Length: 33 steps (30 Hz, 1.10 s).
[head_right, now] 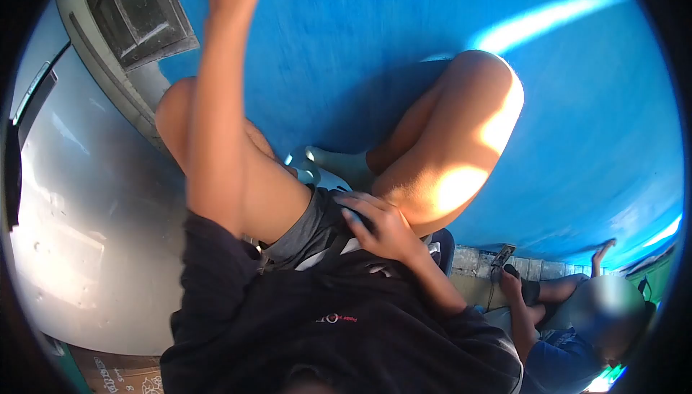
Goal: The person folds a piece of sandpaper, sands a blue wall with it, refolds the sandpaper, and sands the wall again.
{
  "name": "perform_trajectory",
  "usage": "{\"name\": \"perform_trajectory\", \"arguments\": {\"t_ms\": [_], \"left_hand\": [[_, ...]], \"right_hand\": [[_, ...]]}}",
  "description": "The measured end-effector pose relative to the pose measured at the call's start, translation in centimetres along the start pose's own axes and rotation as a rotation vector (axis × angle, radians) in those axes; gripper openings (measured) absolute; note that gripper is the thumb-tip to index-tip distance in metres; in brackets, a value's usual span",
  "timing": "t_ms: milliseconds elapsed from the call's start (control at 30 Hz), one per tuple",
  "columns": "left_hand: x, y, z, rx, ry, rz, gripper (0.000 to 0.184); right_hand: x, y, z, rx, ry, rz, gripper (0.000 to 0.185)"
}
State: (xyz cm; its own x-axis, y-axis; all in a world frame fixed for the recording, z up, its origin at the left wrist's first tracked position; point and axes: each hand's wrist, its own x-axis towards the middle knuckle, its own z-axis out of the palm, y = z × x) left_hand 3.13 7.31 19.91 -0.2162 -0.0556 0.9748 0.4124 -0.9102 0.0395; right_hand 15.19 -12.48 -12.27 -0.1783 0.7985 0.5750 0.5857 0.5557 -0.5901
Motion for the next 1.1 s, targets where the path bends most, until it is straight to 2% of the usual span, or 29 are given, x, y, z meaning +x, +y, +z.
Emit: {"name": "perform_trajectory", "arguments": {"t_ms": [33,67,133,233,333,400,533,767,867,1033,1100], "left_hand": [[1.3,0.0,-0.4,0.009,0.0,0.004,0.025],[2.5,0.0,-0.8,0.065,-0.018,0.021,0.025],[3.6,-0.6,-0.7,0.127,-0.039,0.055,0.026],[2.7,-3.0,1.1,0.145,0.093,0.197,0.03],[-1.0,-5.6,3.9,0.219,0.104,0.335,0.033],[-3.6,-6.5,5.2,0.221,-0.24,-0.037,0.038],[-7.3,-6.4,5.9,0.056,-0.213,-0.015,0.047],[-8.2,-7.3,6.2,0.086,-0.159,0.084,0.043],[-7.4,-8.8,5.4,0.143,-0.14,0.038,0.041],[-9.4,-7.5,5.8,0.071,-0.146,-0.037,0.042],[-10.2,-7.0,6.4,0.042,-0.237,0.167,0.043]], "right_hand": [[-0.7,0.0,-0.3,0.199,0.003,0.093,0.027],[-1.4,-0.4,-0.7,0.263,0.018,0.192,0.024],[-1.7,-0.2,-0.7,0.292,-0.007,0.205,0.024],[-0.6,-0.4,-0.3,0.31,-0.031,0.204,0.023],[0.1,0.0,0.0,0.184,-0.125,0.128,0.026],[0.0,-0.2,0.1,0.136,-0.127,0.12,0.026],[-1.0,0.5,1.1,0.063,-0.126,0.081,0.025],[-0.8,0.4,1.1,-0.032,-0.178,0.027,0.026],[-1.0,0.8,1.3,-0.023,-0.168,0.006,0.027],[-1.5,1.4,1.5,-0.061,-0.196,-0.011,0.031],[-1.4,1.7,1.8,-0.065,-0.188,-0.039,0.031]]}}
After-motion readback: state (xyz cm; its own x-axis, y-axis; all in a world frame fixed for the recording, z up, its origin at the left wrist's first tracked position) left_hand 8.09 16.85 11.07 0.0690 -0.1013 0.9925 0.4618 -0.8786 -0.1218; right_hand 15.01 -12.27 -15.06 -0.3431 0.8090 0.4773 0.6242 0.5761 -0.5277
